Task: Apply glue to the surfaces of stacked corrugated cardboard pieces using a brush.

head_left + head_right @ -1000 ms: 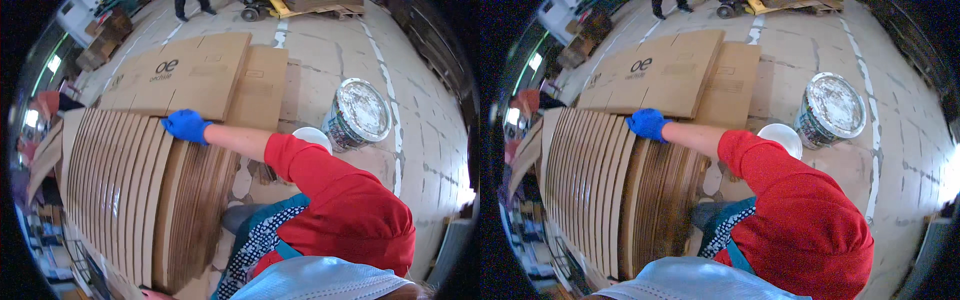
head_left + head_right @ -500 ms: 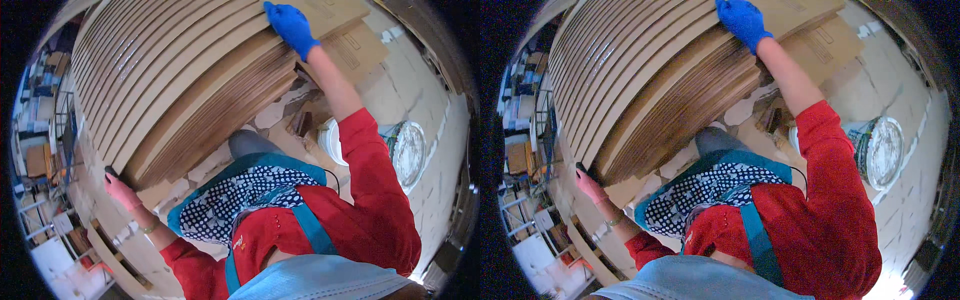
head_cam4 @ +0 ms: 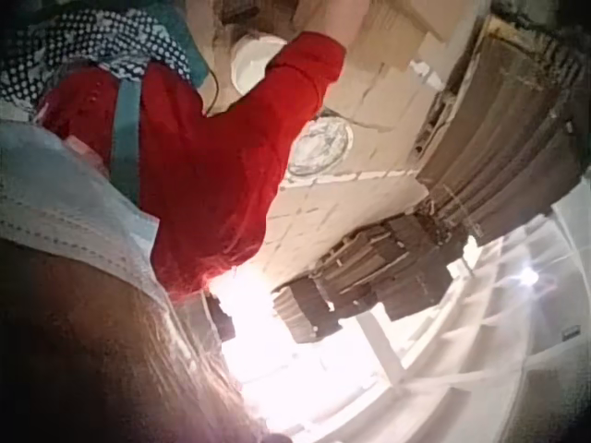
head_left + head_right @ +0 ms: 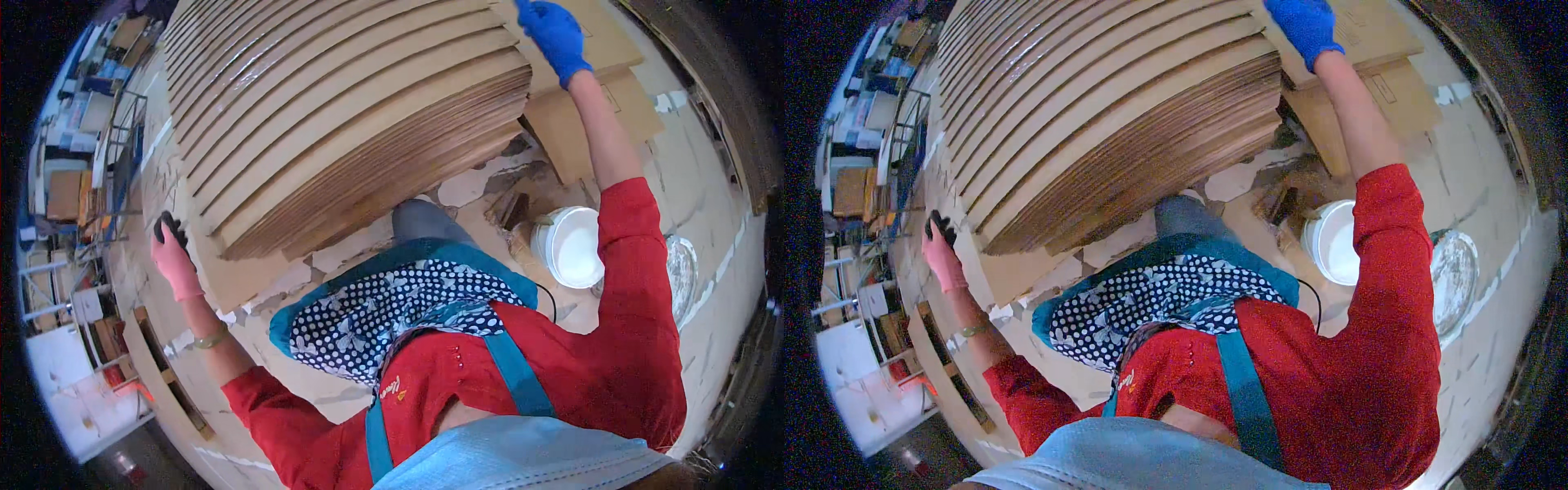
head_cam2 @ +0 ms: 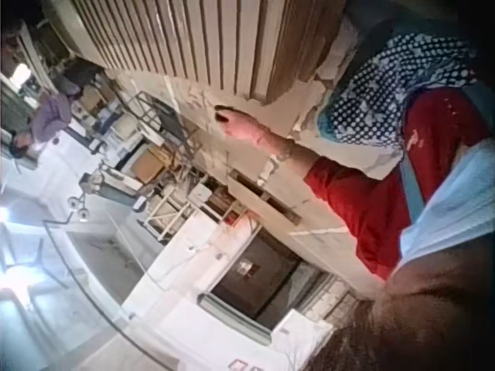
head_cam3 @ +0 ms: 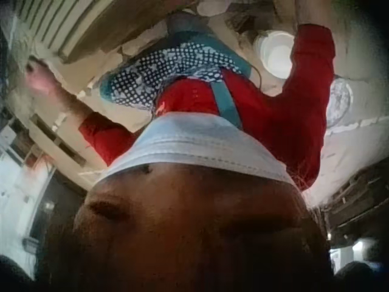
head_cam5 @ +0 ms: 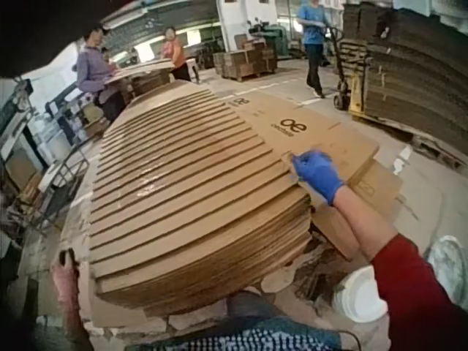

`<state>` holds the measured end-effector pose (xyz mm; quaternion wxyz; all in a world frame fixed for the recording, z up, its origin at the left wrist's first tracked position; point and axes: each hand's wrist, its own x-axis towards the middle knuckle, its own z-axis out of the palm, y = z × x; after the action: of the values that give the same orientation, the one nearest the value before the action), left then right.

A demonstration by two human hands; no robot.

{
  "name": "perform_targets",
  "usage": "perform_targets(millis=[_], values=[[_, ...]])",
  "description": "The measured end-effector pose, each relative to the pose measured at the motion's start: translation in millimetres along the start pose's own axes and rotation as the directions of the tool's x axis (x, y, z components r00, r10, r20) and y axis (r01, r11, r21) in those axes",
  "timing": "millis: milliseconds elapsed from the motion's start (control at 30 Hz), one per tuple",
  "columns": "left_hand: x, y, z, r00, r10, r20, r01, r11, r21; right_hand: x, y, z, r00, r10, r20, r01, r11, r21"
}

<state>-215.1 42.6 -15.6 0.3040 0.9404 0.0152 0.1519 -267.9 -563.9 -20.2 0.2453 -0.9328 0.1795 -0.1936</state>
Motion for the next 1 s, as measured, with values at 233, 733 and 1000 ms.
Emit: perform_targets(millis=[233, 733, 1000], values=[[-2, 18, 35, 0.94, -0.243, 0.241, 0.321, 0.867, -0.382, 26, -17, 57, 0.959, -0.107, -0.264, 0.078, 0.99, -0.118], [-4, 20, 57, 0.981, -0.186, -0.059, 0.192, 0.972, 0.136, 48, 34, 90, 0.914, -0.397, -0.08, 0.22, 0.652, -0.725], [-17, -15, 23, 0.981, -0.009, 0.192, 0.069, 0.95, -0.306, 39, 54, 57, 0.65, -0.733, -0.198, 0.681, 0.679, -0.276]])
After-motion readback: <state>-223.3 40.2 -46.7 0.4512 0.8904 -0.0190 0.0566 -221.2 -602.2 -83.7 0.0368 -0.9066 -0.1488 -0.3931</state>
